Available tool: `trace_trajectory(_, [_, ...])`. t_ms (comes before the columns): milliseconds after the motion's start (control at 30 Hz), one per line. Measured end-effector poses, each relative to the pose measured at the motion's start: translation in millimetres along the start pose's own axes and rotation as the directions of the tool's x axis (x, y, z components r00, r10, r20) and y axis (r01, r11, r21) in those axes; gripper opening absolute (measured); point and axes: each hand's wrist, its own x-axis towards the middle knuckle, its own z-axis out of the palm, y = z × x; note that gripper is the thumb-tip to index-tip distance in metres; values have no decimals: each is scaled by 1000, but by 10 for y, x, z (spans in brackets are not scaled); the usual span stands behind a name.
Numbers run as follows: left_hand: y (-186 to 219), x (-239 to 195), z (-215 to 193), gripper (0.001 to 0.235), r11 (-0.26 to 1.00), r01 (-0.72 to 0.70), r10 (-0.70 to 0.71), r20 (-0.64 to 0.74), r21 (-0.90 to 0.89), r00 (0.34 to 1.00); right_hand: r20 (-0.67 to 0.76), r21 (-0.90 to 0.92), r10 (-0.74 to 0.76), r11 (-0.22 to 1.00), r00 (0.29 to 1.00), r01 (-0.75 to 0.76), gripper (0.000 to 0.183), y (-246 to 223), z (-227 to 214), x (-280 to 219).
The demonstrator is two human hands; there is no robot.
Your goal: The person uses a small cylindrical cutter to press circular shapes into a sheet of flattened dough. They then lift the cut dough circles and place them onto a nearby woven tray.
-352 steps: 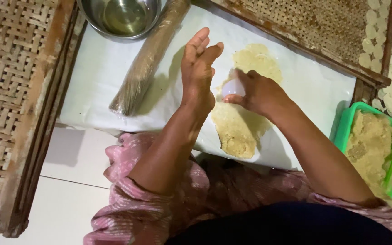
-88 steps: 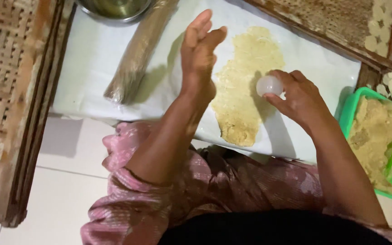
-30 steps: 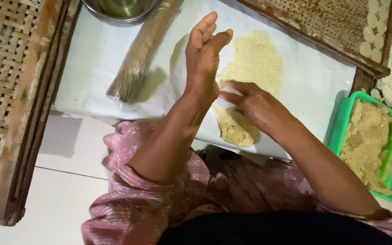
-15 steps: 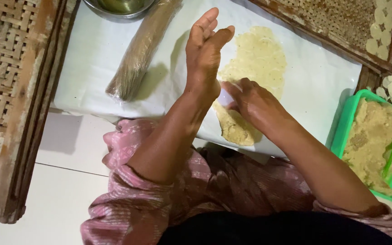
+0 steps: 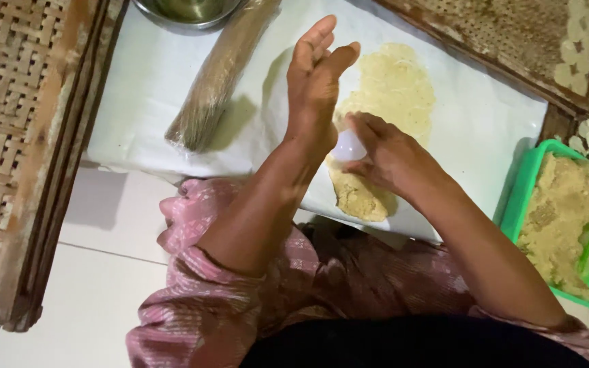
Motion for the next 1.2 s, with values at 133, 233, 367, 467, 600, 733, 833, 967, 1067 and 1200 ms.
trace_trajectory(133, [3,3,23,62,1000,17,-16,-12,18,1000,415,636,407,509,814,-579,63,-93,29,89])
trace_trajectory(233, [-12,3,-21,61,999,-11,11,1,33,1000,102,-129,3,992,995,10,44,155,324,83])
trace_trajectory(367, [-53,32,-22,61,999,-32,32,21,3,999,130,-35,97,995,987,-93,69,-11,89,140])
trace_trajectory(467, [-41,33,-36,61,1000,-7,7,7,15,1000,131,34,133,990,982,-139,80,-42,29,149])
trace_trajectory(600, [-102,71,-54,59,1000,-9,9,4,18,1000,187,295,305,889,934,-350,57,-30,-259,143])
trace_trajectory(733, [-26,37,-39,62,1000,9,-10,6,20,1000,-24,394,327,872,945,-292,53,296,-525,-198])
trace_trajectory(833, [18,37,-1,61,1000,8,-7,-11,26,1000,-155,356,250,917,956,-182,57,293,-638,-406])
trace_trajectory(967, [-2,32,-23,62,996,17,-16,-17,90,1000,23,252,331,911,943,-326,59,241,-405,-491])
trace_trajectory(1067, [-26,43,-29,62,998,-5,4,4,70,1000,-4,223,252,944,968,-244,59,141,-277,-508])
trace_trajectory(1200, [3,24,-24,62,999,40,-40,-4,17,999,-64,195,152,971,986,-137,61,-23,-266,-398])
